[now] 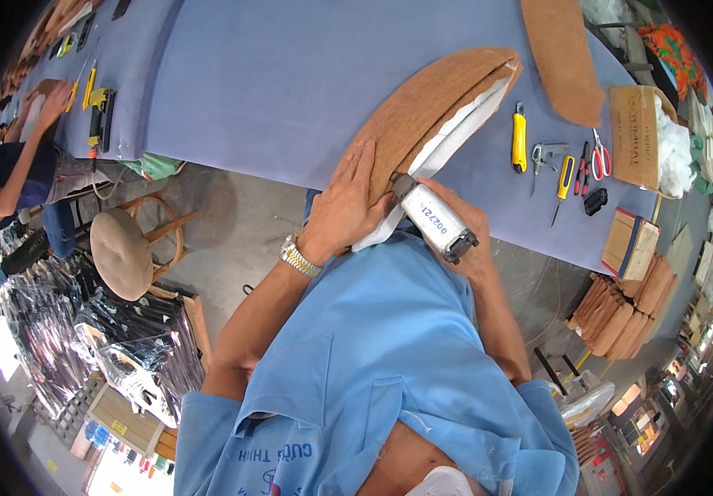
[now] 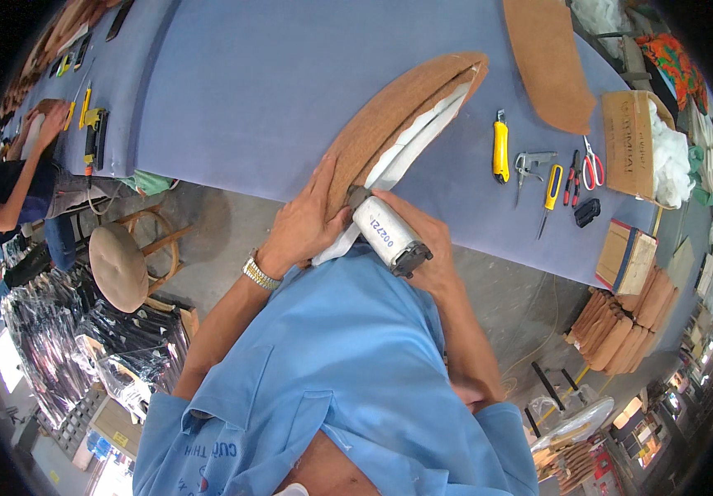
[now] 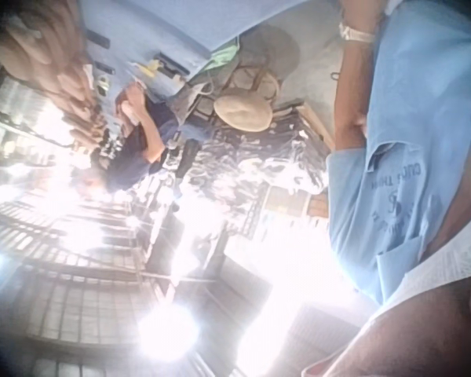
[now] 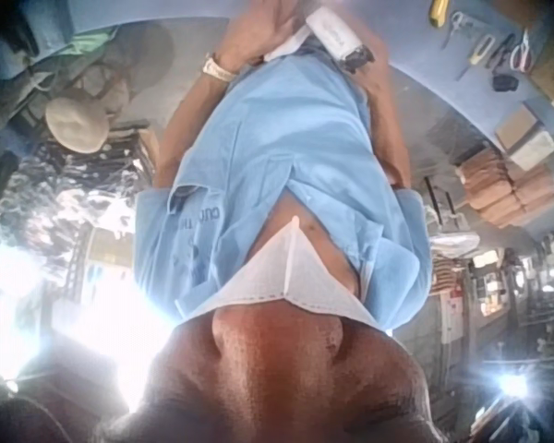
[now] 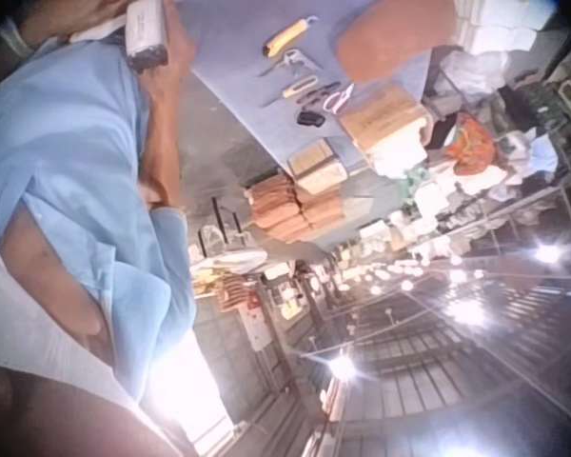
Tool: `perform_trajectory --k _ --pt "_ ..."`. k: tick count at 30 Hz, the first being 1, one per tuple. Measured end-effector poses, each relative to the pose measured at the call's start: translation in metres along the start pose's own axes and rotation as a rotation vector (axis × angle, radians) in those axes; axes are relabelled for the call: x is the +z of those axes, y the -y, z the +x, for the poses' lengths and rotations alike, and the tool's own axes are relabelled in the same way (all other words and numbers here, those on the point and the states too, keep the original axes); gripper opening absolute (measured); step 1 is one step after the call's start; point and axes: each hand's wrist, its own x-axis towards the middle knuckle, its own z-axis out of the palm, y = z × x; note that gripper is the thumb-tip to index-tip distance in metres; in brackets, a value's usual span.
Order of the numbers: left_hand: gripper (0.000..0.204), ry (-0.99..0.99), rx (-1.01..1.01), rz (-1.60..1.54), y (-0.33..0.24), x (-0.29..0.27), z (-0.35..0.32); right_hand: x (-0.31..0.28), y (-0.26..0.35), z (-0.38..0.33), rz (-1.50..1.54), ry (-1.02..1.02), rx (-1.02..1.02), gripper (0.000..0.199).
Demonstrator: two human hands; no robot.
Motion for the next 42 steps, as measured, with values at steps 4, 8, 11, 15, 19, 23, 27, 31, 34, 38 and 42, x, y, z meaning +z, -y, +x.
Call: perform_trajectory --k 4,8,11,15,19,23,27,31,34,38,42 --pt "0.09 0.001 -0.025 -0.041 -0.003 -0.002 -0.001 -0.003 -0.003 0.002 0.003 0.042 -0.07 0.061" --pt "0.092 -0.083 0.032 0.024 0.002 0.015 -0.004 -0.01 0.008 0.006 0.004 0.107 0.012 0.069" --pt "0.094 -0.118 0.028 0.043 0.0 0.021 -0.002 -0.013 0.01 0.011 0.029 0.132 0.041 0.063" --pt "0.097 -0.138 0.031 0.047 0.001 0.02 -0.004 -0.007 0.008 0.004 -0.004 0.096 0.054 0.069" --pt "0.097 -0.069 -0.003 -0.002 -0.005 0.012 -0.004 -0.005 0.006 -0.005 -0.037 0.062 0.038 0.071" --pt "0.098 -0.091 0.017 0.013 -0.001 0.015 -0.003 -0.007 0.006 -0.005 -0.013 0.108 0.019 0.068" --pt "0.1 -0.167 0.056 0.056 0.002 0.027 -0.006 -0.008 0.015 -0.001 0.005 0.143 0.105 0.065" --pt "0.101 -0.135 0.014 0.047 -0.001 0.025 -0.006 -0.001 0.007 -0.002 0.02 0.099 -0.004 0.062" --pt "0.098 -0.165 0.009 0.027 -0.009 0.022 -0.007 -0.001 0.002 -0.008 0.06 0.082 0.033 0.062" --pt "0.1 -0.196 0.057 0.006 0.003 0.03 -0.006 0.0 0.007 -0.014 0.0 0.086 0.053 0.065" --pt "0.103 -0.166 0.042 0.01 0.005 0.028 -0.005 -0.001 0.01 -0.018 -0.027 0.126 0.004 0.07"
